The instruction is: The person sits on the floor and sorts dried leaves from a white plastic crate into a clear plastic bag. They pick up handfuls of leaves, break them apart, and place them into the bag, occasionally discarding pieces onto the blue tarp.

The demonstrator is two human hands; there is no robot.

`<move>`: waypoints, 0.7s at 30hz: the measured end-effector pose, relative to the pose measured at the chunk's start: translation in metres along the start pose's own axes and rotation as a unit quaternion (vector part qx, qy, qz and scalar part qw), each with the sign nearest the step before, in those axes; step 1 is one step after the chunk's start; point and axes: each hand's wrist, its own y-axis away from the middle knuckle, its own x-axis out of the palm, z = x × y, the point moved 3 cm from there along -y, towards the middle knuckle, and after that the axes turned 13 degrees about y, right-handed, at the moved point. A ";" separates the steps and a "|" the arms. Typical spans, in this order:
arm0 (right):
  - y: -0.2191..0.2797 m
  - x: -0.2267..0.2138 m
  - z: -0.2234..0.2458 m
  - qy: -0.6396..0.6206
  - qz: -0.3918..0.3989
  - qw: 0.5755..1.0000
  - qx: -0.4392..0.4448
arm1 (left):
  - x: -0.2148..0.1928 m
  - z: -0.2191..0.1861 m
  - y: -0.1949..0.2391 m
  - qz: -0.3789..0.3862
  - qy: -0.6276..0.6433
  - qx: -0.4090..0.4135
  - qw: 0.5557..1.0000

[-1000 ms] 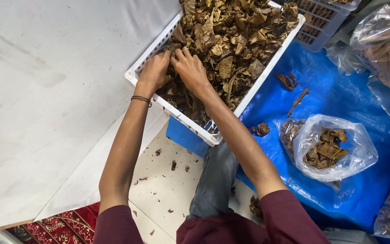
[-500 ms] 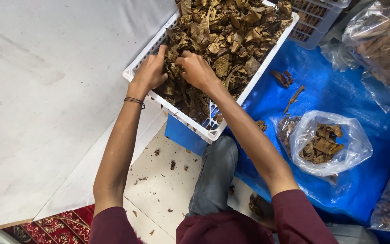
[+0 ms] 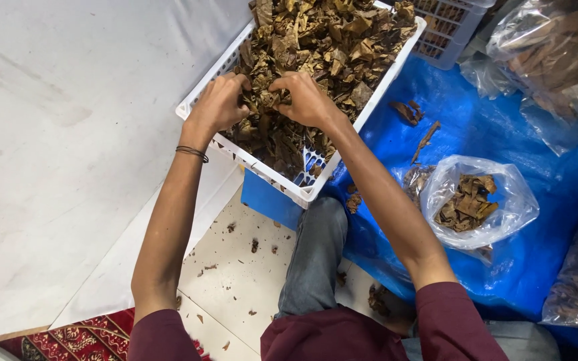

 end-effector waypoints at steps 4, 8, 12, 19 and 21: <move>0.005 -0.005 -0.011 0.003 -0.021 1.000 -0.008 | -0.003 -0.018 -0.001 -0.003 0.003 0.019 1.000; 0.010 -0.023 0.001 0.074 -0.039 0.993 0.080 | -0.001 -0.034 -0.007 -0.043 -0.025 0.057 0.997; 0.021 -0.041 0.001 0.088 -0.057 0.991 0.083 | -0.001 -0.047 -0.009 -0.039 -0.037 0.064 0.996; 0.040 -0.072 0.010 0.115 -0.079 0.986 0.095 | -0.006 -0.082 -0.006 -0.063 -0.022 0.112 0.991; 0.049 -0.084 0.012 0.116 -0.097 0.985 0.083 | -0.007 -0.092 -0.007 -0.075 -0.021 0.133 0.988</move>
